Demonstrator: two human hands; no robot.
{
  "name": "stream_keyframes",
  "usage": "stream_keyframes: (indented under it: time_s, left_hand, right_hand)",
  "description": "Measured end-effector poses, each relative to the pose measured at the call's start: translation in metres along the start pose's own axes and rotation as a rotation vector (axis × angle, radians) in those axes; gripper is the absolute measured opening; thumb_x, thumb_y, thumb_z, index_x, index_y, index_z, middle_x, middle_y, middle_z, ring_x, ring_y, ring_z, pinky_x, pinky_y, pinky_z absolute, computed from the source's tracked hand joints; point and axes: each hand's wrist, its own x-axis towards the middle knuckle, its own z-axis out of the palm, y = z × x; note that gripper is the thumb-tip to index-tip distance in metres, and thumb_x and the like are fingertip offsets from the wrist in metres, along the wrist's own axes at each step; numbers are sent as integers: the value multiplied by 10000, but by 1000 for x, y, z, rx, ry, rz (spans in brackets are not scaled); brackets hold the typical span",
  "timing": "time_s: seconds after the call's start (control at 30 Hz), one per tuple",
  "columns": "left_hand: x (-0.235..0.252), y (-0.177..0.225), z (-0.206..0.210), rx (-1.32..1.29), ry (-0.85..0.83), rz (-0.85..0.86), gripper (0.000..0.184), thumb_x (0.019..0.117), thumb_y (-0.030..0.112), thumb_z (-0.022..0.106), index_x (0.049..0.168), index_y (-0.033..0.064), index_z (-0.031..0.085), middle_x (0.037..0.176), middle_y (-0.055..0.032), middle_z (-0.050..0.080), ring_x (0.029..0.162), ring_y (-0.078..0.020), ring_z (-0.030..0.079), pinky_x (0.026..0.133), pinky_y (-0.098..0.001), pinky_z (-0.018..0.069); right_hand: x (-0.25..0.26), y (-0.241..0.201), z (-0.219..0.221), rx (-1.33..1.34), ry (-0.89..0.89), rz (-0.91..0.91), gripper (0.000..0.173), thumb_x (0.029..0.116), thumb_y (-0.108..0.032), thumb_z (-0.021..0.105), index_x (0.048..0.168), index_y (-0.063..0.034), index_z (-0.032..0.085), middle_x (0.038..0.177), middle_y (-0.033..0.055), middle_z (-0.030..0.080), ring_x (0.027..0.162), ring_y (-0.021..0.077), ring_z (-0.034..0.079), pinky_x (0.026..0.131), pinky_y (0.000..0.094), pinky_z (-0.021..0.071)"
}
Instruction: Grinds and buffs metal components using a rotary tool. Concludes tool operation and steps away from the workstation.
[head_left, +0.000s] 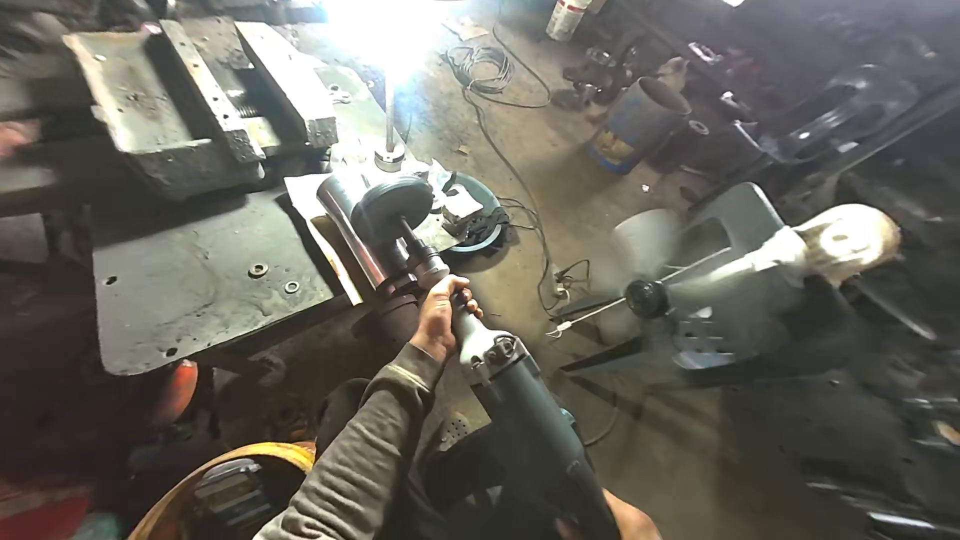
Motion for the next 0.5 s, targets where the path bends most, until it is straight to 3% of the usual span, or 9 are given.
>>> stream_keyframes:
  time_s: [0.23, 0.5]
  left_hand:
    - [21, -12, 6, 56, 9, -19, 205, 1013, 203, 518, 829, 116, 546, 626, -18, 512, 522, -164, 552, 542, -333, 546]
    - [12, -7, 1, 35, -14, 4, 203, 1008, 193, 513, 821, 119, 543, 617, -12, 509, 518, -155, 548, 547, -325, 543]
  right_hand:
    - [12, 18, 1, 45, 31, 26, 453, 871, -359, 824, 1163, -31, 712, 1015, 75, 768, 980, 142, 738, 937, 408, 598]
    - [5, 8, 2, 13, 13, 21, 448, 871, -375, 824, 1158, -48, 719, 996, 70, 774, 954, 143, 744, 920, 422, 608]
